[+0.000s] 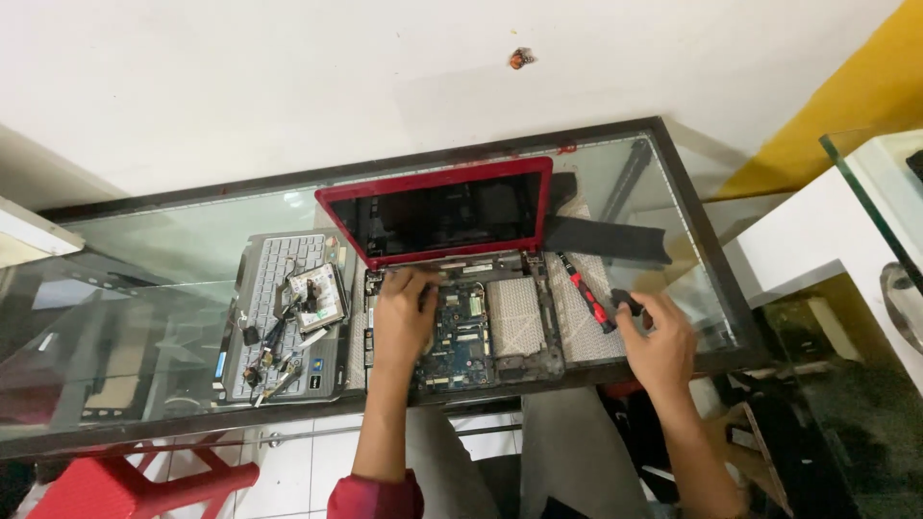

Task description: A person is disassembling and cleaning the internal components of a laptop using a screwdriver and manual manipulation of wires.

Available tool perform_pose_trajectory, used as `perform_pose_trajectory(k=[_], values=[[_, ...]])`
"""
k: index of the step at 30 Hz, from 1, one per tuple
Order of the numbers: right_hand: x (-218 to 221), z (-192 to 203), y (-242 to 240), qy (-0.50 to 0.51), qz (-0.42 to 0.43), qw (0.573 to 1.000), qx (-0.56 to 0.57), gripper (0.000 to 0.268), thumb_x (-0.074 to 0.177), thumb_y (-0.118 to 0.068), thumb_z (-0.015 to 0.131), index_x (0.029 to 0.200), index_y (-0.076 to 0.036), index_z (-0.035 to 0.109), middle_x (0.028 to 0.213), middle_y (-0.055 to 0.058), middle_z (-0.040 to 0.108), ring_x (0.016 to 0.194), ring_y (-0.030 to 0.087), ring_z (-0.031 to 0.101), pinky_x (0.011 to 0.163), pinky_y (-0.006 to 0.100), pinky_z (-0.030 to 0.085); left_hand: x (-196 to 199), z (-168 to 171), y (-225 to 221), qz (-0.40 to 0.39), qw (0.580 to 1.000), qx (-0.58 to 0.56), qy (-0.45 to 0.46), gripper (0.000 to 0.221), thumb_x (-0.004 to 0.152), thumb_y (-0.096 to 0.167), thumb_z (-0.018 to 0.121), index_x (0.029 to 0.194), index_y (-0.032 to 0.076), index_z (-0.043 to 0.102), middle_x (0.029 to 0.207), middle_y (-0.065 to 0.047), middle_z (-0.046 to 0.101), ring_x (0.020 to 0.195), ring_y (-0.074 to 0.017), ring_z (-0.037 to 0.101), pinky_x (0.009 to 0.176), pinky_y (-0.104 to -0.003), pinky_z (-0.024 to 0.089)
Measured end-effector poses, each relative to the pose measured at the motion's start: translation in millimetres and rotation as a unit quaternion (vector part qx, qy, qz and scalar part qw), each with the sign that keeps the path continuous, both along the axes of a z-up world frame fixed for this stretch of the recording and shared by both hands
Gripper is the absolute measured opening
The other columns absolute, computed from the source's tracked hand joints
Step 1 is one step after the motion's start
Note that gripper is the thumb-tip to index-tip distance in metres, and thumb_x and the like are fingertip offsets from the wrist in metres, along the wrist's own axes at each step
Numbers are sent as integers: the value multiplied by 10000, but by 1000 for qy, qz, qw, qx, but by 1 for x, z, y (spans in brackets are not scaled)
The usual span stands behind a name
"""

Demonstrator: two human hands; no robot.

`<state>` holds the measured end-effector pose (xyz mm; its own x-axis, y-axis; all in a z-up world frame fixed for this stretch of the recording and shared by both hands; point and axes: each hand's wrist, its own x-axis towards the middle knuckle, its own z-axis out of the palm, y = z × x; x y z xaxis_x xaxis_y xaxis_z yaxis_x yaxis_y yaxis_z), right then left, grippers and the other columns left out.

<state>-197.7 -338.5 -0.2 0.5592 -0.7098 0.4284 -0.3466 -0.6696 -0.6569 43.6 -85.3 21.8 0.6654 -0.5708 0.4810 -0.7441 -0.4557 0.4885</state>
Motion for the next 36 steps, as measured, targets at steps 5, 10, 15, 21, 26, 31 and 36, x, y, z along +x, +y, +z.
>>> perform_pose_trajectory(k=[5,10,15,21,26,31,36], values=[[1,1,2,5,-6,1000,0,90,951,-34,747,1014,29,755,809,193,670,712,325,648,618,429,533,2,-14,18,46,998,-37,-23,58,821,154,814,848,195,784,827,24,723,848,-247,695,771,-360,560],[-1,-6,0,-10,-14,1000,-8,88,943,-8,747,1018,37,742,823,193,666,755,361,661,638,451,545,-15,7,38,62,995,-72,-7,59,846,95,795,864,151,787,858,-6,744,875,-258,699,772,-356,559],[-2,17,5,-104,44,993,-38,151,865,151,708,931,40,630,1074,193,686,935,383,674,805,472,565,-18,0,55,99,991,-87,11,132,890,-22,704,967,63,771,939,-87,701,940,-314,646,841,-417,543],[26,26,27,-122,182,975,39,439,850,223,496,1210,22,648,1091,174,722,1097,381,672,920,459,531,-23,3,51,89,994,-53,-33,141,889,8,710,993,103,726,1053,-44,629,1042,-270,572,896,-412,524],[80,30,48,-23,320,944,-74,391,803,59,607,1131,-90,760,1060,104,632,1084,326,623,979,476,498,-22,-8,53,94,994,-17,-60,117,900,53,695,1004,108,688,1096,-37,582,1068,-277,535,890,-425,506],[109,55,64,96,343,929,-105,231,888,-198,738,1101,-128,798,1086,112,624,1101,361,667,807,441,584,-22,-4,54,85,996,-35,-17,137,919,47,656,1021,135,678,1100,-16,567,1061,-252,528,890,-405,494],[123,47,65,190,355,910,-101,113,897,-198,718,978,-161,788,1221,12,701,1114,378,695,741,427,616,-21,-1,54,80,996,-39,-1,140,932,29,642,1020,133,674,1092,-33,551,1056,-264,531,884,-419,496]])
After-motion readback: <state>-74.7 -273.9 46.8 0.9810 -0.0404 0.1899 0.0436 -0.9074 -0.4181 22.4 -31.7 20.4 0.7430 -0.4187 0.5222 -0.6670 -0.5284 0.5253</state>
